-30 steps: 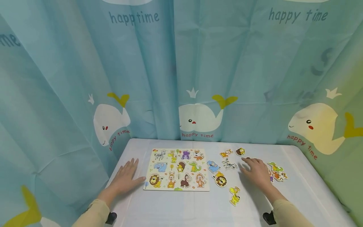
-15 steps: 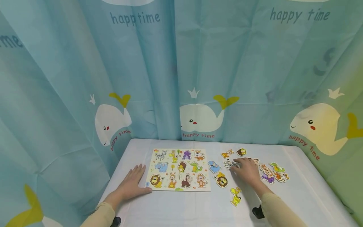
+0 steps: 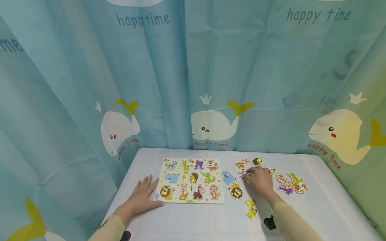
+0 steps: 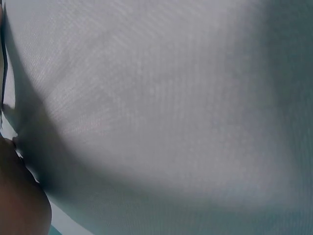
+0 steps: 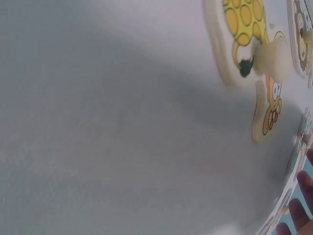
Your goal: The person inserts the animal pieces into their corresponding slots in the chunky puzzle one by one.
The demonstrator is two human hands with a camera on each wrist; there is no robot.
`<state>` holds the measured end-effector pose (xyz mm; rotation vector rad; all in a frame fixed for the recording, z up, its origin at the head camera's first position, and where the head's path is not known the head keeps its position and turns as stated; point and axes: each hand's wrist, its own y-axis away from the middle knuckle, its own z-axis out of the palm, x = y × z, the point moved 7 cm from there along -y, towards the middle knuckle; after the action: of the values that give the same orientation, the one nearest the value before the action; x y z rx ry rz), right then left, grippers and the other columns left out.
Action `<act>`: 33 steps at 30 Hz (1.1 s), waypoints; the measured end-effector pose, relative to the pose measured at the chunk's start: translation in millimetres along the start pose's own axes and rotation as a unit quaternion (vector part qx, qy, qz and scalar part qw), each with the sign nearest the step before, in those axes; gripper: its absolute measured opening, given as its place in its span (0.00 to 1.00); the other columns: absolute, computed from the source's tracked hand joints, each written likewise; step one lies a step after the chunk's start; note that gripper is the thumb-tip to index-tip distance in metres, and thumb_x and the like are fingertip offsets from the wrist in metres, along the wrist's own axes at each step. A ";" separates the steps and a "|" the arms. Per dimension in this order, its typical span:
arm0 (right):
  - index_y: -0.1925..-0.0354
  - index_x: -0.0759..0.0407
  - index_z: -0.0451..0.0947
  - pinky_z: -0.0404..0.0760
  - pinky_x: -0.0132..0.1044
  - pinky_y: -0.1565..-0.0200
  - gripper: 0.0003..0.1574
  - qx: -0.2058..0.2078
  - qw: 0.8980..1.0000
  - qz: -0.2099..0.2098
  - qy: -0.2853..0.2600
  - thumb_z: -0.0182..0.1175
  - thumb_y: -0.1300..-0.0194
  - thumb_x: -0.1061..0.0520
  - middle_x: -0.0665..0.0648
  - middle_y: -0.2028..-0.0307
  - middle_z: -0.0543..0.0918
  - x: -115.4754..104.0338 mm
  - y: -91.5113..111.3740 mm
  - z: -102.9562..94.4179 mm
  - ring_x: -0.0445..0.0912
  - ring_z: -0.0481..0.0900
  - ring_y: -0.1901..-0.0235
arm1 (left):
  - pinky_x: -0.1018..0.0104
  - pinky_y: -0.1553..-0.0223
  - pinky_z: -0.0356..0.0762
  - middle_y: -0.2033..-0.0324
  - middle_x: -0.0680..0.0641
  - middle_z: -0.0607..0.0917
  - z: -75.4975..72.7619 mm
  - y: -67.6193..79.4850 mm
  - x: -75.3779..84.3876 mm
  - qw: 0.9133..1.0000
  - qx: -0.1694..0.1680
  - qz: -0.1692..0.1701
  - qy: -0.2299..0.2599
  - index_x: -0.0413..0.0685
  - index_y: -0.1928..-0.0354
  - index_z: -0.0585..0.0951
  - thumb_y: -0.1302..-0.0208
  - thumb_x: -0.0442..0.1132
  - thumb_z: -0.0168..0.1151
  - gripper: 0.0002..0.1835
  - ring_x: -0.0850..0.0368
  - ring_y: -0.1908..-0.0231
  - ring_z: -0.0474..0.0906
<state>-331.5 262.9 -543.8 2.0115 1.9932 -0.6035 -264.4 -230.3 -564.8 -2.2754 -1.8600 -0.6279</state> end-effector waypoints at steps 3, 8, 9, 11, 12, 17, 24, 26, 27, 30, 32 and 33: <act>0.57 0.61 0.88 0.68 0.69 0.43 0.19 0.002 1.000 0.008 0.002 0.69 0.37 0.47 0.69 0.50 0.82 -1.8 -1.4 0.4 0.68 0.72 0.45 | 0.35 0.23 0.35 0.21 0.32 0.51 0.5 0.6 0.5 1.000 0.001 0.001 0.003 0.47 0.20 0.59 0.51 0.77 0.67 0.64 0.32 0.22 0.40; 0.60 0.60 0.88 0.68 0.68 0.44 0.17 -0.004 1.000 0.018 0.005 0.69 0.37 0.48 0.67 0.51 0.83 -3.0 -3.3 2.8 0.68 0.72 0.46 | 0.35 0.23 0.34 0.21 0.33 0.51 2.3 0.5 -0.7 1.000 0.000 -0.001 0.003 0.47 0.20 0.58 0.50 0.77 0.66 0.63 0.32 0.22 0.40; 0.60 0.60 0.89 0.68 0.67 0.44 0.17 -0.005 1.000 0.020 0.005 0.70 0.37 0.48 0.67 0.52 0.83 -2.8 -3.6 3.2 0.67 0.72 0.46 | 0.35 0.23 0.34 0.21 0.33 0.50 2.8 0.4 -1.0 1.000 -0.001 -0.002 0.002 0.47 0.20 0.58 0.49 0.77 0.66 0.63 0.32 0.22 0.40; 0.61 0.60 0.89 0.68 0.68 0.44 0.16 -0.004 1.000 0.022 0.003 0.70 0.38 0.48 0.66 0.53 0.83 -2.2 -4.1 3.3 0.67 0.72 0.46 | 0.35 0.23 0.33 0.21 0.33 0.50 3.8 -0.3 -1.7 1.000 -0.001 -0.001 0.005 0.47 0.20 0.58 0.48 0.77 0.65 0.62 0.32 0.22 0.39; 0.61 0.60 0.89 0.68 0.68 0.45 0.16 -0.003 1.000 0.022 0.004 0.70 0.38 0.48 0.66 0.53 0.83 -1.9 -4.5 3.2 0.68 0.72 0.46 | 0.35 0.24 0.33 0.21 0.33 0.50 4.2 -0.8 -2.1 1.000 0.001 0.000 0.008 0.46 0.20 0.58 0.47 0.77 0.65 0.62 0.32 0.22 0.39; 0.64 0.59 0.88 0.70 0.66 0.48 0.15 0.005 1.000 0.024 0.009 0.71 0.38 0.48 0.63 0.59 0.83 0.1 -5.5 1.8 0.66 0.74 0.50 | 0.35 0.24 0.32 0.21 0.32 0.50 5.9 -3.3 -2.9 1.000 0.004 0.006 0.009 0.46 0.20 0.58 0.46 0.76 0.64 0.61 0.32 0.22 0.39; 0.67 0.58 0.87 0.70 0.64 0.51 0.14 0.017 0.999 0.027 0.007 0.71 0.38 0.48 0.60 0.63 0.82 1.7 -3.6 2.0 0.63 0.74 0.53 | 0.35 0.24 0.30 0.20 0.34 0.48 6.0 -5.1 -3.7 1.000 -0.006 0.003 -0.002 0.48 0.19 0.56 0.46 0.78 0.62 0.62 0.34 0.21 0.37; 0.67 0.58 0.87 0.70 0.64 0.51 0.14 0.020 0.999 0.025 0.005 0.72 0.38 0.48 0.60 0.63 0.82 1.4 -3.5 2.1 0.65 0.74 0.52 | 0.35 0.24 0.30 0.20 0.34 0.48 6.0 -5.3 -4.0 1.000 -0.009 0.001 -0.005 0.49 0.19 0.56 0.46 0.78 0.62 0.62 0.34 0.21 0.36; 0.68 0.58 0.87 0.70 0.64 0.51 0.13 0.021 0.999 0.024 0.006 0.71 0.38 0.48 0.60 0.64 0.82 1.2 -3.5 2.4 0.65 0.74 0.52 | 0.35 0.24 0.30 0.20 0.34 0.48 6.1 -5.5 -4.4 1.000 -0.009 0.000 -0.006 0.49 0.19 0.55 0.46 0.78 0.62 0.62 0.34 0.21 0.36; 0.68 0.57 0.86 0.70 0.64 0.50 0.13 0.025 1.000 0.019 0.006 0.71 0.38 0.48 0.59 0.64 0.82 0.6 -4.1 2.9 0.66 0.74 0.50 | 0.35 0.24 0.30 0.20 0.34 0.48 6.3 -5.4 -4.8 1.000 -0.006 0.000 -0.009 0.48 0.19 0.56 0.47 0.78 0.62 0.62 0.34 0.21 0.36; 0.69 0.57 0.86 0.70 0.64 0.50 0.13 0.029 0.999 0.015 0.006 0.71 0.38 0.48 0.59 0.65 0.82 0.1 -4.4 3.2 0.66 0.74 0.50 | 0.35 0.24 0.31 0.20 0.34 0.48 6.5 -5.3 -5.1 1.000 -0.005 0.000 -0.010 0.49 0.19 0.56 0.47 0.78 0.62 0.62 0.34 0.21 0.36; 0.69 0.57 0.86 0.71 0.64 0.50 0.13 0.031 0.999 0.013 0.006 0.71 0.38 0.49 0.59 0.64 0.82 -0.1 -4.4 3.5 0.65 0.74 0.50 | 0.35 0.24 0.31 0.20 0.34 0.48 6.7 -5.2 -5.2 1.000 -0.005 0.000 -0.011 0.49 0.19 0.56 0.47 0.79 0.62 0.62 0.34 0.21 0.37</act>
<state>-336.2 261.3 -546.3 2.0770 1.9752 -0.6564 -268.6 -231.4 -573.7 -2.2981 -1.8720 -0.6157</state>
